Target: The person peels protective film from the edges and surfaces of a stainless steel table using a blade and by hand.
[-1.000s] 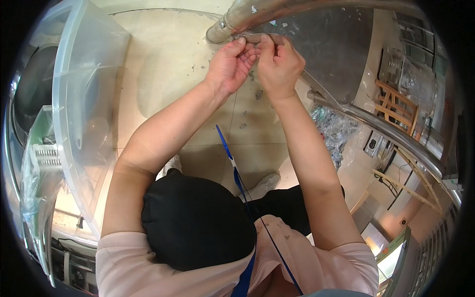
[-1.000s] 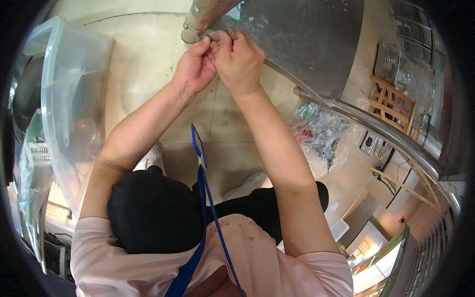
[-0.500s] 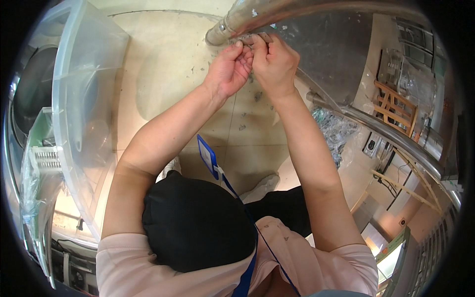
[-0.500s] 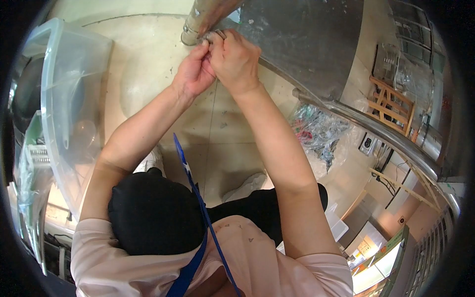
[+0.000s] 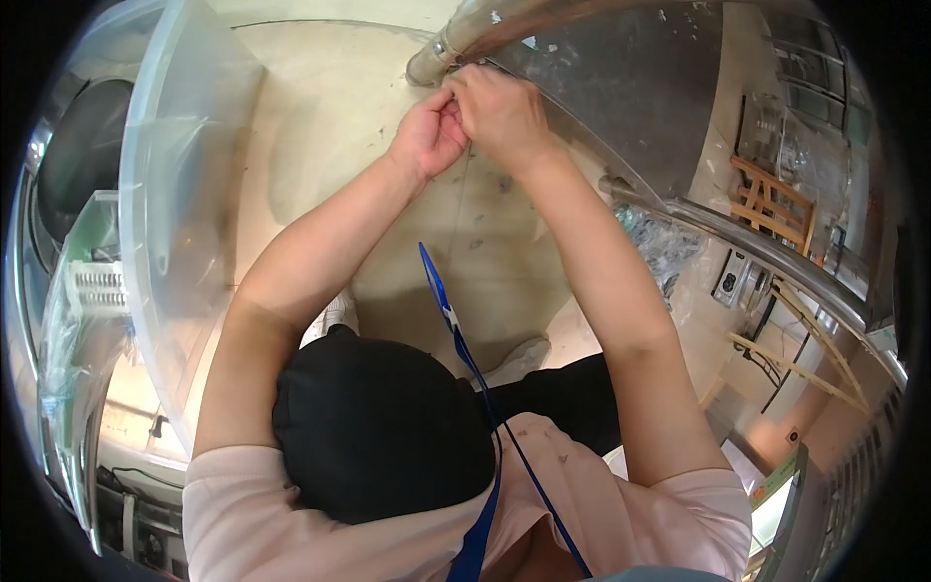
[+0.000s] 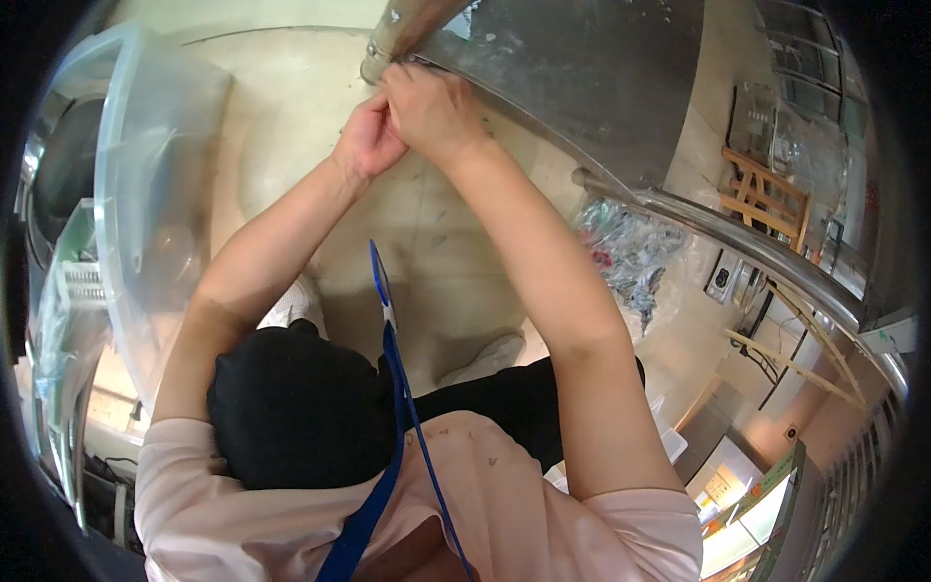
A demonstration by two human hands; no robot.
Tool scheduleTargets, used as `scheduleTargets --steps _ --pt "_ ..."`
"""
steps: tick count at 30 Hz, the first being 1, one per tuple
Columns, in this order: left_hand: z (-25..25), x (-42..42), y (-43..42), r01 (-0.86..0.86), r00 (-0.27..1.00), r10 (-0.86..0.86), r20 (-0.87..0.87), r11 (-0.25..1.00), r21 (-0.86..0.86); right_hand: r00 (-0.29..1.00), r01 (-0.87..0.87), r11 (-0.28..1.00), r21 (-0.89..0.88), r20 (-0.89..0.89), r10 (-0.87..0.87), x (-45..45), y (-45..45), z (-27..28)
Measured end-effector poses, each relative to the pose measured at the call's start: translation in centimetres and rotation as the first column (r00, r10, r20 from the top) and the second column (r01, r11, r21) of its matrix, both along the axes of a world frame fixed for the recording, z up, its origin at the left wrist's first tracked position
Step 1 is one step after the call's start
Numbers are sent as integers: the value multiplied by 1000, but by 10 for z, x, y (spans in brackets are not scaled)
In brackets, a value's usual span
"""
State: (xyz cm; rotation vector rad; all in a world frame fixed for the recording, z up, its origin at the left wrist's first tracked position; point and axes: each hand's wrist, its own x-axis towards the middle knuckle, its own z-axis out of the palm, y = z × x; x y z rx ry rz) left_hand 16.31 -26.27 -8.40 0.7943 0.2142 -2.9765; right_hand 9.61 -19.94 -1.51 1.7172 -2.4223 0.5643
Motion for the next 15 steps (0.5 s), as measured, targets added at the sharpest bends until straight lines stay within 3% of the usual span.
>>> scheduleTargets --steps 2,5,6,8,9,12,13,14,15 --pt "-25 13 -5 3 1000 -2 13 1000 -18 998 -11 1000 -20 54 13 8 4 1" --pt "-32 33 -19 78 996 -63 66 963 -257 944 198 980 0 270 -191 16 29 22" --pt "-25 33 -21 84 995 -61 75 933 -350 801 339 938 70 502 -326 16 32 29" --pt "-4 30 -23 101 994 -62 91 846 -523 311 523 798 299 805 -505 14 39 41" --pt "-5 27 -24 84 996 -76 37 829 -553 259 502 814 292 847 -464 9 44 41" --pt "-3 22 -22 185 980 -171 101 606 -773 136 502 814 291 903 -407 3 52 45" --pt "-3 22 -21 209 970 -183 157 312 -927 121 478 828 293 912 -392 1 53 45" --pt "-3 23 -20 212 961 -175 212 -19 -977 141 498 820 280 908 -395 1 55 43" --pt "-4 23 -20 195 954 -148 260 -349 -916 162 517 814 265 903 -397 1 56 40"
